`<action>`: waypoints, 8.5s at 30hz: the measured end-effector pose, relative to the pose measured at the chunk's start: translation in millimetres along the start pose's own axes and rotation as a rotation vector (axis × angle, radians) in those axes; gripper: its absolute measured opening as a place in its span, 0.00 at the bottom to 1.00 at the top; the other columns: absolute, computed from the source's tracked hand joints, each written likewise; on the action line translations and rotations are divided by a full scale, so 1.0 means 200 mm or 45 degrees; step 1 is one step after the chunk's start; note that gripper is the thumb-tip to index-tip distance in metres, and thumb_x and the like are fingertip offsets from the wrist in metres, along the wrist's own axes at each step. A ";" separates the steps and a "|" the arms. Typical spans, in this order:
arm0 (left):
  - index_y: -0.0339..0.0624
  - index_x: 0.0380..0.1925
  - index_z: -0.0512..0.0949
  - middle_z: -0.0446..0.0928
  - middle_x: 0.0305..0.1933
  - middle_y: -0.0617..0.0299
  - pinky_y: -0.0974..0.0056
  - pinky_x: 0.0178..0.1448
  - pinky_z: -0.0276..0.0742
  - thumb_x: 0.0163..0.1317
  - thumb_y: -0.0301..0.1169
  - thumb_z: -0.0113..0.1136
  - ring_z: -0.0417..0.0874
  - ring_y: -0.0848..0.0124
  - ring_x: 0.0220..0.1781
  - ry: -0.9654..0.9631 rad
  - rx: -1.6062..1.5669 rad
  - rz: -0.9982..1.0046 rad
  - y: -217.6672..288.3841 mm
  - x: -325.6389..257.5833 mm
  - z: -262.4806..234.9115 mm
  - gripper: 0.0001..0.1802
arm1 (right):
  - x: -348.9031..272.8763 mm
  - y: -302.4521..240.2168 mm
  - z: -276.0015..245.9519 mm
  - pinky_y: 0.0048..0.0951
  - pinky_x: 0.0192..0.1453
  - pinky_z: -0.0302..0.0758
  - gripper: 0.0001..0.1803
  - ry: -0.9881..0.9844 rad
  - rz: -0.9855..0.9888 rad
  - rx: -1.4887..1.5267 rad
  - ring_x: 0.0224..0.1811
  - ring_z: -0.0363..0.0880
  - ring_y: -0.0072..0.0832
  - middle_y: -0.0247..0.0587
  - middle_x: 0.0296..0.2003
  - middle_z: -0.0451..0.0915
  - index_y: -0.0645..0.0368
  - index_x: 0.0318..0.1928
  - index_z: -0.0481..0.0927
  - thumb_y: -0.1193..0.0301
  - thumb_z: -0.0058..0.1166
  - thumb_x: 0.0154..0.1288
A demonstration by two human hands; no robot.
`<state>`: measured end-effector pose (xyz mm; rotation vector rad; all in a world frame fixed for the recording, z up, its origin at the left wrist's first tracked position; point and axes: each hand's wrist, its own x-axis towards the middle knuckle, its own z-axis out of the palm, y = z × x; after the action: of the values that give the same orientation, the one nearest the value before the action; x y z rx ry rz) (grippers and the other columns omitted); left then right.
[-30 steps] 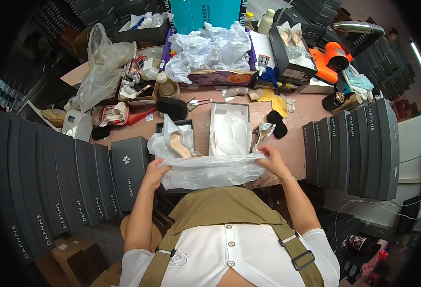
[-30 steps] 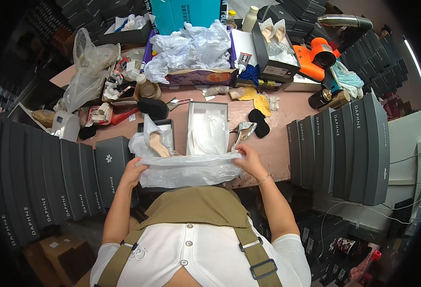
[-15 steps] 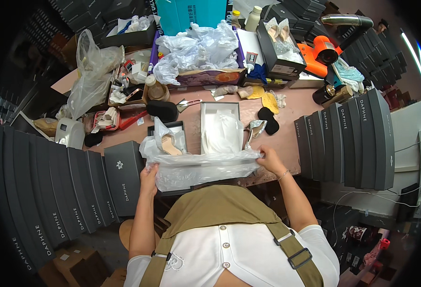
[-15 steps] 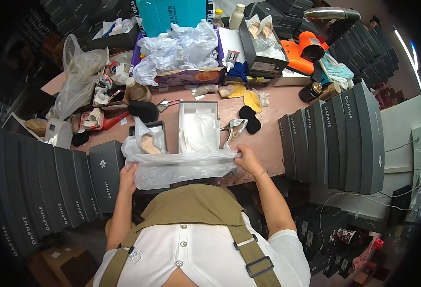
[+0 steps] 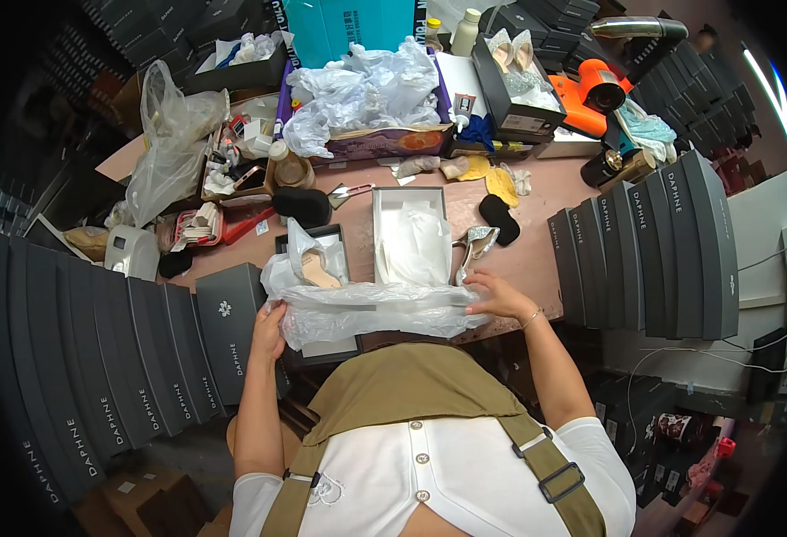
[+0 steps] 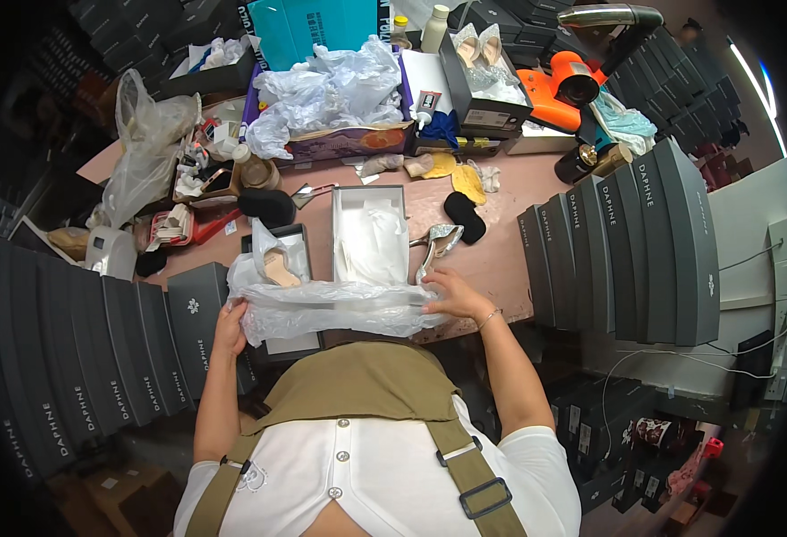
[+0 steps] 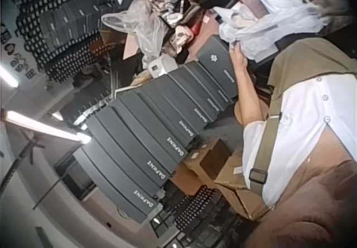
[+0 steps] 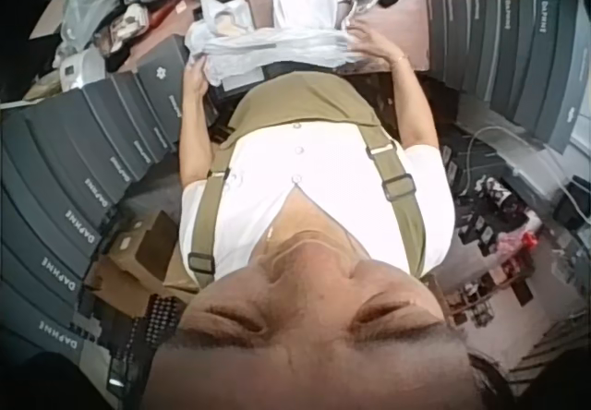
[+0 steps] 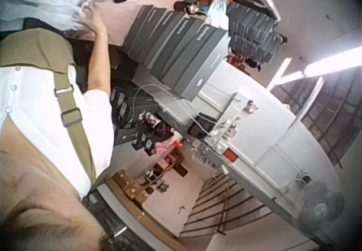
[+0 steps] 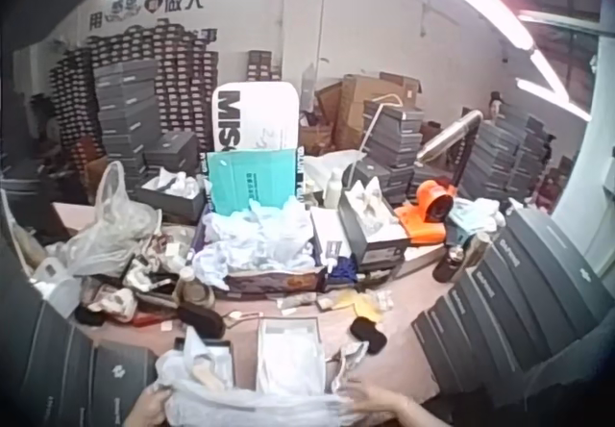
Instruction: Packing shoes into boxes and delivering drinks to coworkers.
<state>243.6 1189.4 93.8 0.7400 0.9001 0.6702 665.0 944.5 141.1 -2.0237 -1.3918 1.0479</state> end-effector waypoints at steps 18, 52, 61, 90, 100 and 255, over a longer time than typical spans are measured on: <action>0.34 0.44 0.78 0.80 0.41 0.58 0.66 0.49 0.78 0.63 0.29 0.53 0.82 0.70 0.43 -0.221 0.249 -0.316 0.08 -0.05 -0.10 0.13 | -0.13 -0.08 -0.03 0.35 0.43 0.76 0.13 0.536 -0.427 -0.232 0.40 0.77 0.46 0.47 0.38 0.76 0.61 0.37 0.73 0.86 0.52 0.49; 0.39 0.56 0.75 0.74 0.53 0.65 0.76 0.42 0.71 0.43 0.15 0.47 0.75 0.79 0.42 -0.578 1.055 -0.056 0.55 -0.10 0.42 0.34 | -0.33 -0.35 -0.17 0.41 0.55 0.73 0.26 0.263 0.012 -0.081 0.51 0.76 0.48 0.56 0.49 0.77 0.62 0.52 0.76 0.67 0.64 0.52; 0.38 0.58 0.72 0.75 0.52 0.61 0.72 0.57 0.68 0.48 0.17 0.48 0.76 0.73 0.51 -0.829 1.210 -0.011 0.79 -0.17 0.70 0.32 | 0.04 -0.44 0.26 0.38 0.47 0.73 0.20 -0.447 -0.249 0.131 0.39 0.79 0.46 0.53 0.36 0.81 0.62 0.45 0.78 0.63 0.62 0.56; 0.34 0.49 0.72 0.76 0.48 0.56 0.56 0.65 0.68 0.55 0.18 0.53 0.76 0.63 0.52 -0.622 -0.580 -0.399 -0.08 0.09 1.61 0.18 | -0.44 -0.24 -0.20 0.49 0.38 0.73 0.11 0.827 0.063 -0.342 0.35 0.77 0.52 0.51 0.31 0.77 0.58 0.42 0.74 0.76 0.50 0.57; 0.37 0.54 0.66 0.71 0.56 0.53 0.51 0.72 0.61 0.54 0.15 0.51 0.70 0.58 0.62 -0.056 -1.201 -0.027 0.07 -0.07 0.95 0.25 | 0.04 -0.79 0.02 0.30 0.51 0.73 0.21 -0.040 -0.170 0.947 0.46 0.75 0.23 0.34 0.45 0.77 0.64 0.57 0.70 0.73 0.52 0.64; 0.43 0.68 0.59 0.73 0.56 0.58 0.69 0.57 0.72 0.62 0.23 0.54 0.76 0.74 0.52 -0.474 0.015 -0.203 0.10 -0.46 0.67 0.33 | -0.04 -1.09 0.19 0.31 0.44 0.65 0.08 -0.187 -1.250 -0.818 0.36 0.74 0.30 0.36 0.29 0.74 0.56 0.32 0.80 0.66 0.56 0.53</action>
<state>312.2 1092.3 206.3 0.7639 0.6129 0.3689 508.2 1018.1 280.2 -1.2373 -2.6232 0.3118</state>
